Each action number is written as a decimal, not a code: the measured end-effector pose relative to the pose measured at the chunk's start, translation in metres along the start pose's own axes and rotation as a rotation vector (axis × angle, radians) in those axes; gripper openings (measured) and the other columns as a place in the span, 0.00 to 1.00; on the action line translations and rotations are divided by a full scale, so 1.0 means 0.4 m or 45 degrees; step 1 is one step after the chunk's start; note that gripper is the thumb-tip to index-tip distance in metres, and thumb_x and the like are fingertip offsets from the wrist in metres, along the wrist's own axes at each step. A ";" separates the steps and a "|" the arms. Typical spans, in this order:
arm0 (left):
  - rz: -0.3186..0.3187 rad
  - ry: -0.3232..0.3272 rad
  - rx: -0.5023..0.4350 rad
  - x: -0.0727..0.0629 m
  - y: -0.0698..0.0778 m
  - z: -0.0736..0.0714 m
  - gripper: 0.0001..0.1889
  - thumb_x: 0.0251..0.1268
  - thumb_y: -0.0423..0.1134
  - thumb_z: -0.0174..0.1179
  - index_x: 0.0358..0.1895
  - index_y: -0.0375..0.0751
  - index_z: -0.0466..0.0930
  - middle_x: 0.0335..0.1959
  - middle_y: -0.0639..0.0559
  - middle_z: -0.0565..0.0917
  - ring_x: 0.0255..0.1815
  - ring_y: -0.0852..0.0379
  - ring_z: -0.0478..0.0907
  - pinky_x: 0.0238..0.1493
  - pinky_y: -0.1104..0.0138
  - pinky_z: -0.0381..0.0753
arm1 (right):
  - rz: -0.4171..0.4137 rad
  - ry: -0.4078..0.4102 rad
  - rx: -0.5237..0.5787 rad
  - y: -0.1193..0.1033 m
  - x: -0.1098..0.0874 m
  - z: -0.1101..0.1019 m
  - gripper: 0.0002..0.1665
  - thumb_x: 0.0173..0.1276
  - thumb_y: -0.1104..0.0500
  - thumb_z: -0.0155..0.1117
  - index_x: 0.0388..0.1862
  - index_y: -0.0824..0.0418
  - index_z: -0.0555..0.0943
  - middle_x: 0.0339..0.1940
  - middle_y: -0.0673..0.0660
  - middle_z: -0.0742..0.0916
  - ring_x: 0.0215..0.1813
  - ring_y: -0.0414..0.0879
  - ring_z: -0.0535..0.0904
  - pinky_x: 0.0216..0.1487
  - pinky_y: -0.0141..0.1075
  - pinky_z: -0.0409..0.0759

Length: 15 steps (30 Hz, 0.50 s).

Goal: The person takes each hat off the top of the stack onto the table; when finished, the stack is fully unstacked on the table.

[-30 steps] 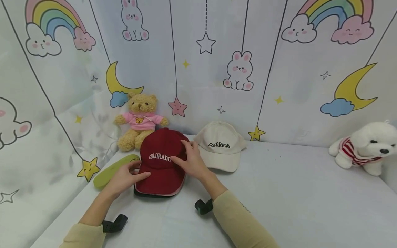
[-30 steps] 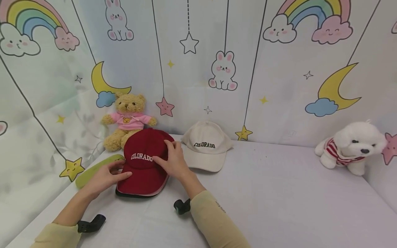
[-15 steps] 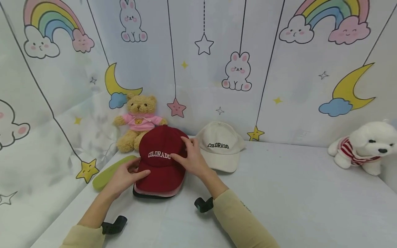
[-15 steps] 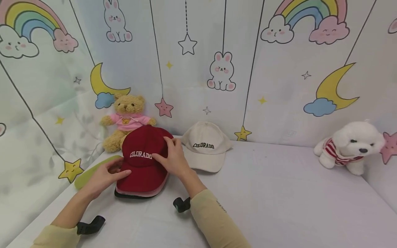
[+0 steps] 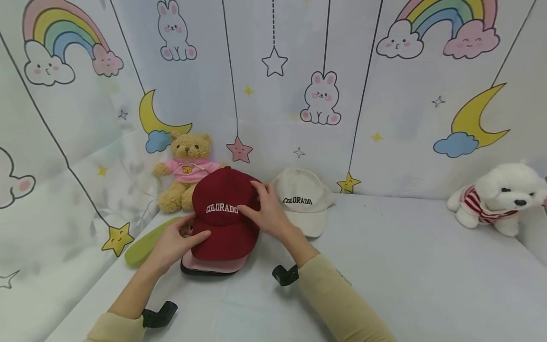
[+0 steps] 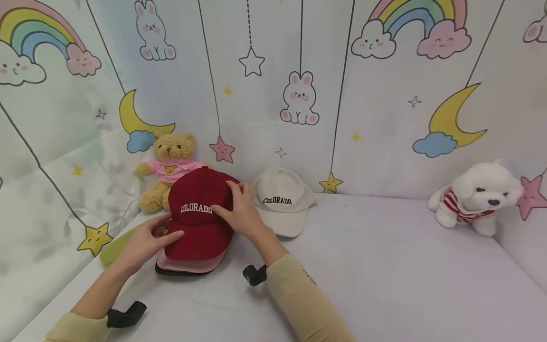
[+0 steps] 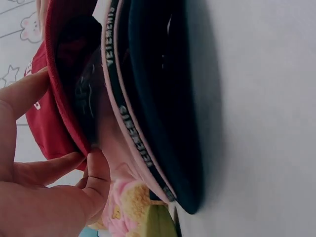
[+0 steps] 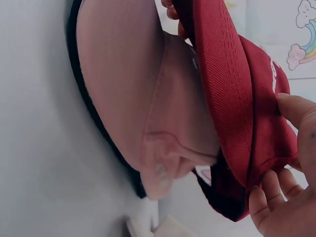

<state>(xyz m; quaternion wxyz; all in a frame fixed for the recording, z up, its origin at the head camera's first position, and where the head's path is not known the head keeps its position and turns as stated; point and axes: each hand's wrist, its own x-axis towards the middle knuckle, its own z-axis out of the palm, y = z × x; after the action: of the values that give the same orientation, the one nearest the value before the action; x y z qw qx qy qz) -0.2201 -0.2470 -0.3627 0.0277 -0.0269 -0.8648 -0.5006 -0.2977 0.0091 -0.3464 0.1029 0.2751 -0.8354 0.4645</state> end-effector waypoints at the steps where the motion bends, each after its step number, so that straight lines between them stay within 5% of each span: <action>1: 0.005 -0.003 0.006 0.002 0.004 0.002 0.44 0.66 0.48 0.69 0.77 0.29 0.57 0.66 0.33 0.72 0.54 0.44 0.74 0.43 0.68 0.79 | 0.001 0.000 0.004 -0.001 -0.001 -0.006 0.43 0.69 0.50 0.70 0.76 0.60 0.63 0.60 0.58 0.69 0.60 0.50 0.70 0.60 0.41 0.77; 15: 0.113 -0.018 -0.036 0.046 0.079 0.054 0.42 0.65 0.48 0.70 0.77 0.37 0.61 0.65 0.37 0.74 0.58 0.42 0.74 0.46 0.63 0.82 | -0.001 0.072 -0.026 0.002 -0.016 -0.114 0.43 0.69 0.53 0.71 0.76 0.60 0.63 0.62 0.59 0.69 0.61 0.50 0.69 0.58 0.42 0.79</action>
<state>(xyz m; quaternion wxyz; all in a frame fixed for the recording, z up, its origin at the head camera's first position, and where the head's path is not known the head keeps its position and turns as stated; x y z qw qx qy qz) -0.2364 -0.2124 -0.3447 0.0434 -0.0692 -0.8557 -0.5110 -0.2969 0.0499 -0.3247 0.1296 0.2612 -0.8367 0.4636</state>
